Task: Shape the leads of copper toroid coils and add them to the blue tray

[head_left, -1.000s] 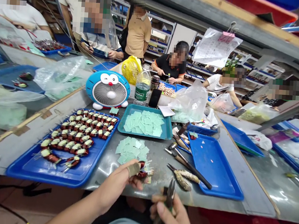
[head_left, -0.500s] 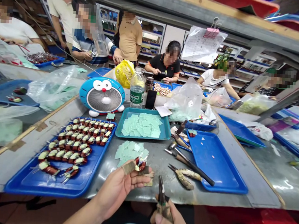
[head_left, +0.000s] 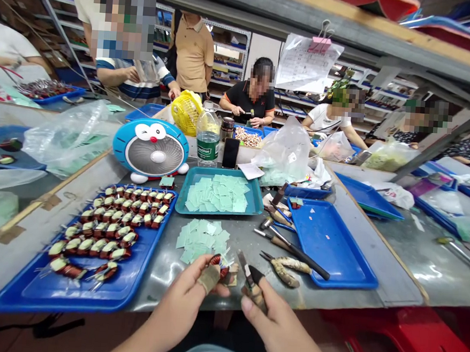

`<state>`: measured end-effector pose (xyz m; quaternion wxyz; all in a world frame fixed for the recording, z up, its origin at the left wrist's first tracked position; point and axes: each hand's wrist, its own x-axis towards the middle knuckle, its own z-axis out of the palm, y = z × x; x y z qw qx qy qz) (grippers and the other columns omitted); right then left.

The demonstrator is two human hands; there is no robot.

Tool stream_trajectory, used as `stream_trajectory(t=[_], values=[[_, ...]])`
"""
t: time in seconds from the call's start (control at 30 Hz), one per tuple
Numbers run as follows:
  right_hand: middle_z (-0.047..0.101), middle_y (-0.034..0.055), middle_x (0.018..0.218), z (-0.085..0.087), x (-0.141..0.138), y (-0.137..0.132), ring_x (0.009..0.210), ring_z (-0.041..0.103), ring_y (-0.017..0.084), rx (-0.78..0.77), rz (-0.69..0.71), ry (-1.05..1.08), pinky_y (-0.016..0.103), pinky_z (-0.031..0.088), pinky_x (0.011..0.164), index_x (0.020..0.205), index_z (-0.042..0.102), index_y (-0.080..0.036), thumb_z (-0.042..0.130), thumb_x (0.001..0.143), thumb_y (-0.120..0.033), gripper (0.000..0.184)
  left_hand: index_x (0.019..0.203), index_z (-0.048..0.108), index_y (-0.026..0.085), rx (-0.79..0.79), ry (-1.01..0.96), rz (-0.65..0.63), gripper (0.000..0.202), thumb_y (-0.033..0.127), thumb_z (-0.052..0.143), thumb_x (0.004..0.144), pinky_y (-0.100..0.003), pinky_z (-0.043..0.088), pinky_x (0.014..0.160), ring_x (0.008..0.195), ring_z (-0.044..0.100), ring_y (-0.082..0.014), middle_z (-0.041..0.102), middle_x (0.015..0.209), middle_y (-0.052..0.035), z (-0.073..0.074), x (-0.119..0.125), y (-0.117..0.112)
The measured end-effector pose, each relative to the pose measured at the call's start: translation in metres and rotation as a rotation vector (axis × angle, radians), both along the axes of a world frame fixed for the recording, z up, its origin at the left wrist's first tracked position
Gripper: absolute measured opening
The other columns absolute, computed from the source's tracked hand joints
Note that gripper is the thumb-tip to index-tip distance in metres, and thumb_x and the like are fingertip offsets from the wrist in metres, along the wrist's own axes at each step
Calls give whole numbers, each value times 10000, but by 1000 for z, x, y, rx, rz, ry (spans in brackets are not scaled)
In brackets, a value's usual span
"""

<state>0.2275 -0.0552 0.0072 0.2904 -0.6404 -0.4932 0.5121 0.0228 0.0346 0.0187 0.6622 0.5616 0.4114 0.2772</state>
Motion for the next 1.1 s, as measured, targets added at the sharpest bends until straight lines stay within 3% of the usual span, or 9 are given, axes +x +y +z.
stream_trajectory(t=[0.1, 0.2, 0.4, 0.53, 0.67, 0.87, 1.03, 1.1], values=[[596, 31, 1234, 15, -2, 6, 1107, 553, 105, 7, 64, -55, 179, 422, 1026, 1225, 569, -178, 507, 999, -544, 434, 1265, 605, 184, 177, 150, -12, 346, 422, 493, 1040, -337, 443, 894, 1004, 686, -268, 774, 978, -71, 5, -2, -2], [610, 31, 1175, 21, -4, 9, 1075, 556, 93, 9, 90, -89, 152, 424, 981, 1164, 572, -152, 518, 1006, -482, 370, 1248, 602, 185, 200, 168, -36, 356, 444, 473, 1040, -324, 464, 835, 953, 690, -267, 749, 974, -69, 10, -2, -4], [600, 30, 1257, 19, -9, 8, 1137, 554, 99, 68, 89, -79, 144, 420, 1006, 1265, 561, -181, 547, 996, -416, 357, 1183, 610, 203, 219, 157, -59, 342, 479, 473, 1035, -307, 497, 799, 904, 691, -252, 737, 1073, -85, 15, 3, -10], [613, 30, 1204, 18, -13, 6, 1072, 571, 97, 63, 108, -88, 167, 437, 1014, 1229, 554, -180, 526, 998, -383, 309, 1084, 626, 214, 292, 196, -89, 250, 419, 497, 1024, -295, 471, 725, 842, 682, -254, 742, 949, -66, 22, 5, -9], [604, 33, 1190, 15, -15, 4, 1076, 578, 92, 116, 166, -69, 185, 438, 1069, 1241, 515, -182, 512, 995, -329, 286, 1013, 635, 234, 366, 258, -100, 182, 360, 504, 1012, -297, 455, 750, 876, 673, -260, 735, 928, -46, 30, 3, -8], [594, 31, 998, 5, -17, 0, 984, 545, 82, 124, 120, -58, 155, 469, 977, 1118, 508, -129, 534, 959, -337, 263, 1206, 603, 262, 323, 175, -72, 277, 413, 426, 1056, -301, 470, 889, 1062, 647, -261, 708, 1168, -58, 17, 2, -17], [561, 16, 1008, 12, -20, -2, 900, 482, 34, 169, 110, 37, 95, 452, 887, 1090, 515, -117, 546, 877, -221, 238, 1082, 582, 252, 337, 155, -74, 256, 430, 399, 1063, -299, 463, 833, 925, 650, -247, 702, 987, -44, 13, 6, -21], [514, -8, 896, 16, -22, -4, 768, 450, 14, 89, 83, 183, 82, 455, 746, 1044, 498, -120, 546, 828, -202, 236, 1036, 581, 247, 319, 132, -62, 248, 426, 410, 1056, -286, 454, 783, 847, 636, -231, 691, 914, -29, 16, 7, -20]])
